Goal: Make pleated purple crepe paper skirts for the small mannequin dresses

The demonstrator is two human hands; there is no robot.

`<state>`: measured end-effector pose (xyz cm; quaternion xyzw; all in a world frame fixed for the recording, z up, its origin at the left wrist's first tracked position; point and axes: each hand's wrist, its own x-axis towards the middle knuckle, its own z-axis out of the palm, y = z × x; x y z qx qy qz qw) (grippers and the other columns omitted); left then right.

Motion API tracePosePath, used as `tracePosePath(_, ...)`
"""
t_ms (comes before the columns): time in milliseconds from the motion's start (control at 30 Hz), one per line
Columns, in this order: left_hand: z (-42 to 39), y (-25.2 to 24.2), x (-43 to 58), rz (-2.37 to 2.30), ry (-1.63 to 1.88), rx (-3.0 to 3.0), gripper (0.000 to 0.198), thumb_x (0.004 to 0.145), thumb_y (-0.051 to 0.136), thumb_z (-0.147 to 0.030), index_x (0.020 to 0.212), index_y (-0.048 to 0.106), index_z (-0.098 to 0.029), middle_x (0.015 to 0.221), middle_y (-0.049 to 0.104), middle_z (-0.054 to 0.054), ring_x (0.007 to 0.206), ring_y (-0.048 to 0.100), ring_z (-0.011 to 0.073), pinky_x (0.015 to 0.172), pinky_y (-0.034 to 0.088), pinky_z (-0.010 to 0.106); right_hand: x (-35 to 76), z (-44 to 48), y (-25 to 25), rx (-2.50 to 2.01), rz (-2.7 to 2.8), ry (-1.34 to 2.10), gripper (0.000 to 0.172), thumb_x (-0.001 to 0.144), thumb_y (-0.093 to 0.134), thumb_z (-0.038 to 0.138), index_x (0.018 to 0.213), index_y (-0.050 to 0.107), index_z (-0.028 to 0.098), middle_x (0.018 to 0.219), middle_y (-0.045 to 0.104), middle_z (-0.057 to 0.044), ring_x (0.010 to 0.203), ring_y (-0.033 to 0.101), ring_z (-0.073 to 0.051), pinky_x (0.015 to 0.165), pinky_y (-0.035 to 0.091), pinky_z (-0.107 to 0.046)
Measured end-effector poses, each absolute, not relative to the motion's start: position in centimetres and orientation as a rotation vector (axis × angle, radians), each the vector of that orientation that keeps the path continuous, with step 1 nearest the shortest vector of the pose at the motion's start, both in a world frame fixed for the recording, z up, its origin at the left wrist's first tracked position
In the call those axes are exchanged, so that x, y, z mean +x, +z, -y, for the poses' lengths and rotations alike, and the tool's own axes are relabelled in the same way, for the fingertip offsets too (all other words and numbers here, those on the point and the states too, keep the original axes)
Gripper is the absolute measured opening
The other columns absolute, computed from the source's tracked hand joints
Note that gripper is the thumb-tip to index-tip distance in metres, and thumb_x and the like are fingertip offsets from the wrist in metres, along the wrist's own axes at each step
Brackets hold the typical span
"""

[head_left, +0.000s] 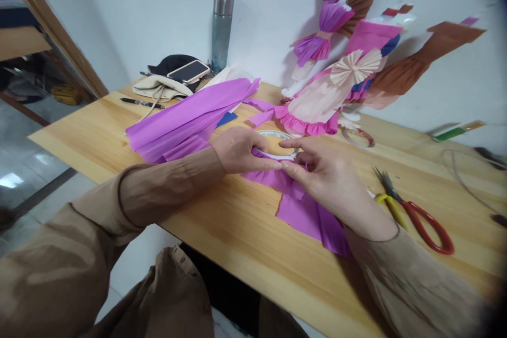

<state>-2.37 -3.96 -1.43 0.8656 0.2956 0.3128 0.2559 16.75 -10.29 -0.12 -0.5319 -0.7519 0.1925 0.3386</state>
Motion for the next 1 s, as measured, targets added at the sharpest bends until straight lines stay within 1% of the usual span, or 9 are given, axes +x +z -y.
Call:
tracePosePath(100,3.7,-1.6,-2.5,-0.761,0.867,2.348,0.036,0.079,0.068,-0.045,0.058,0.068,-0.015,0.050,0.044,-0.005,0.052,0.035,0.0063,0.052,0.025,0.024,17.1,10.3,0.2,-1.377,1.966,0.610,0.035,0.084,0.065,0.035,0.112,0.067,0.014,0.057,0.058,0.002,0.049,0.053,-0.015,0.050,0.038,-0.028)
tracePosePath(233,3.1,-1.6,-2.7,-0.763,0.852,2.327,0.037,0.079,0.068,-0.046,0.058,0.068,-0.015,0.049,0.040,-0.006,0.051,0.035,0.0064,0.051,0.023,0.024,17.6,10.2,0.4,-1.382,2.011,0.587,0.039,0.080,0.069,0.035,0.114,0.066,0.016,0.057,0.056,0.004,0.048,0.048,-0.013,0.049,0.036,-0.028)
tracePosePath(433,2.4,-2.0,-2.8,-0.644,0.859,2.326,0.033,0.080,0.070,-0.044,0.065,0.071,-0.015,0.052,0.054,-0.002,0.053,0.046,0.0086,0.053,0.033,0.023,17.8,10.0,0.5,-1.401,2.069,0.449,0.023,0.079,0.068,0.033,0.098,0.067,0.019,0.059,0.055,0.003,0.051,0.047,-0.013,0.051,0.035,-0.028)
tracePosePath(533,2.1,-2.3,-2.8,-0.547,0.896,2.287,0.027,0.079,0.073,-0.043,0.078,0.075,-0.016,0.067,0.068,0.002,0.064,0.059,0.0121,0.061,0.043,0.024,17.7,10.1,0.7,-1.390,2.062,0.433,0.019,0.079,0.068,0.033,0.091,0.066,0.019,0.063,0.060,0.001,0.052,0.049,-0.014,0.051,0.036,-0.028)
tracePosePath(600,1.8,-2.5,-2.8,-0.481,0.946,2.273,0.031,0.076,0.077,-0.044,0.093,0.076,-0.018,0.083,0.074,0.004,0.075,0.066,0.0152,0.070,0.049,0.026,17.7,10.1,0.8,-1.408,2.025,0.432,0.019,0.078,0.067,0.033,0.091,0.065,0.018,0.064,0.061,0.000,0.053,0.050,-0.014,0.051,0.036,-0.028)
tracePosePath(700,1.3,-2.7,-2.8,-0.411,1.066,2.289,0.048,0.070,0.082,-0.046,0.109,0.073,-0.020,0.105,0.075,0.007,0.096,0.069,0.0204,0.086,0.053,0.031,17.6,10.1,0.7,-1.440,1.969,0.403,0.021,0.077,0.068,0.032,0.092,0.064,0.018,0.062,0.059,0.001,0.052,0.051,-0.014,0.051,0.037,-0.028)
tracePosePath(833,0.8,-2.9,-2.7,-0.299,1.237,2.340,0.054,0.073,0.081,-0.040,0.122,0.066,-0.022,0.126,0.068,0.010,0.122,0.061,0.0248,0.107,0.048,0.039,17.7,10.0,0.5,-1.458,1.932,0.332,0.021,0.078,0.067,0.033,0.093,0.062,0.019,0.061,0.058,0.002,0.052,0.051,-0.014,0.053,0.039,-0.029)
tracePosePath(933,0.9,-3.3,-2.7,-0.381,1.342,2.321,0.056,0.074,0.079,-0.031,0.127,0.063,-0.019,0.134,0.062,0.013,0.129,0.056,0.0269,0.103,0.052,0.038,17.9,9.8,0.2,-1.487,1.889,0.213,0.023,0.076,0.069,0.032,0.094,0.063,0.018,0.064,0.061,0.001,0.053,0.053,-0.015,0.053,0.040,-0.029)
tracePosePath(1000,1.1,-3.5,-2.7,-0.435,1.357,2.264,0.054,0.076,0.076,-0.025,0.127,0.061,-0.019,0.133,0.062,0.013,0.122,0.060,0.0249,0.094,0.056,0.035,18.0,9.7,0.1,-1.493,1.865,0.136,0.024,0.074,0.071,0.030,0.094,0.063,0.018,0.066,0.062,0.000,0.054,0.055,-0.015,0.054,0.042,-0.029)
